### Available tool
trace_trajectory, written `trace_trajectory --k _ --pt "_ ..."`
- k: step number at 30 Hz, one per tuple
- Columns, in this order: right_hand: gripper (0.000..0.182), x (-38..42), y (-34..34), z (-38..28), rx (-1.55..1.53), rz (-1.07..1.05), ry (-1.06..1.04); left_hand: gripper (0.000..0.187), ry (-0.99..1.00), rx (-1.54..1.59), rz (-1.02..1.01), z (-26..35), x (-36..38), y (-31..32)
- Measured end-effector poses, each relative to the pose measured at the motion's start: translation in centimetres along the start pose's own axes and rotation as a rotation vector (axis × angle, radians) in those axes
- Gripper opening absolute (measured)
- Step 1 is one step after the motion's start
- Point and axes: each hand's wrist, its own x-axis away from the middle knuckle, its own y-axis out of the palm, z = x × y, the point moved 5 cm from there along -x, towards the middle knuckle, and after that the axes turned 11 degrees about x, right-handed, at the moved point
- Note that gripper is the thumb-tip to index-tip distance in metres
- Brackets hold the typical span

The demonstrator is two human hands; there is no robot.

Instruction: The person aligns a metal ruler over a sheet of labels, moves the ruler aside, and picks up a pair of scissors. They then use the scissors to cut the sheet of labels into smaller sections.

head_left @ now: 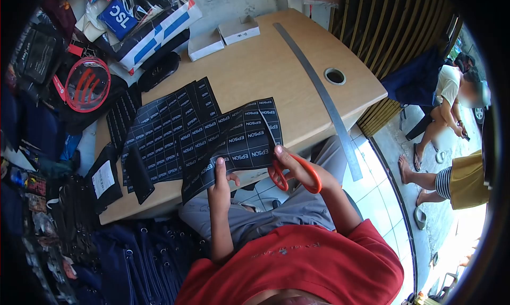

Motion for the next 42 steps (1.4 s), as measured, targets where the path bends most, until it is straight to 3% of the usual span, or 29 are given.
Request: trace_trajectory --k 3,7,9,13,16,19,21,22,23,25,27,29,31,33,35,36,38,41,42 --pt "0.067 1.3 -0.2 1.0 -0.041 0.035 -0.023 0.032 -0.104 -0.079 0.046 -0.5 0.3 -1.4" --pt "0.061 3.4 -1.4 3.9 0.03 -0.107 0.038 0.025 -0.156 -0.042 0.115 0.8 1.3 -1.7" --pt "0.059 4.0 -2.3 4.1 -0.017 -0.103 -0.075 0.02 -0.102 -0.055 0.129 1.8 1.3 -1.1" --pt "0.054 3.4 -4.1 2.9 -0.579 0.067 -0.422 0.017 -0.115 -0.045 0.229 1.7 1.3 -1.5" --pt "0.052 1.5 -4.1 0.3 -0.787 0.15 -0.425 0.018 -0.123 -0.033 0.283 1.6 1.0 -1.1" --pt "0.052 0.0 -4.0 -0.9 -0.817 0.142 -0.42 0.022 -0.147 -0.037 0.237 1.8 1.3 -1.0" --pt "0.054 -0.9 -3.9 -1.2 -0.682 0.125 -0.384 0.029 -0.261 -0.226 0.184 1.9 1.6 -0.5" --pt "0.055 -0.9 -3.8 -1.3 -0.694 0.123 -0.365 0.039 -0.314 -0.337 0.025 2.0 1.8 -0.6" --pt "0.055 -0.9 -3.7 -1.4 -0.694 0.12 -0.36 0.039 -0.316 -0.336 0.029 2.7 2.2 -1.3" --pt "0.059 -0.7 -4.2 -1.9 -0.737 0.18 -0.433 0.047 -0.504 -0.614 -0.279 3.4 3.2 -1.6" --pt "0.058 -0.3 -4.7 -2.1 -0.767 0.263 -0.469 0.042 -0.567 -0.675 -0.381 5.1 3.7 -2.1" --pt "0.057 0.2 -5.2 -1.9 -0.795 0.341 -0.5 0.033 -0.248 -0.76 -0.751 7.4 4.5 -0.2" --pt "0.053 1.0 -5.8 -1.9 -0.862 0.358 -0.659 0.035 -0.345 -0.839 -0.795 8.8 3.6 1.6" --pt "0.055 2.1 -5.6 -1.8 -0.863 0.403 -0.627 0.052 -0.003 -0.899 -0.851 9.2 2.4 4.2" --pt "0.059 3.6 -5.6 -1.9 -0.771 0.432 -0.656 0.075 0.313 -1.305 -0.896 8.0 1.5 6.8" --pt "0.067 4.2 -5.5 -1.8 -0.728 0.451 -0.634 0.075 0.31 -1.293 -0.892 7.0 1.0 7.1" --pt "0.07 5.3 -5.1 -1.6 -0.638 0.452 -0.619 0.095 0.394 -1.573 -0.864 4.3 0.1 6.6" --pt "0.084 6.0 -4.2 -1.4 -0.458 0.459 -0.566 0.104 0.403 -1.651 -0.926 2.1 -1.0 6.5" --pt "0.092 5.7 -3.7 -1.1 -0.49 0.392 -0.455 0.102 0.42 -1.637 -0.93 1.8 -1.2 6.5"
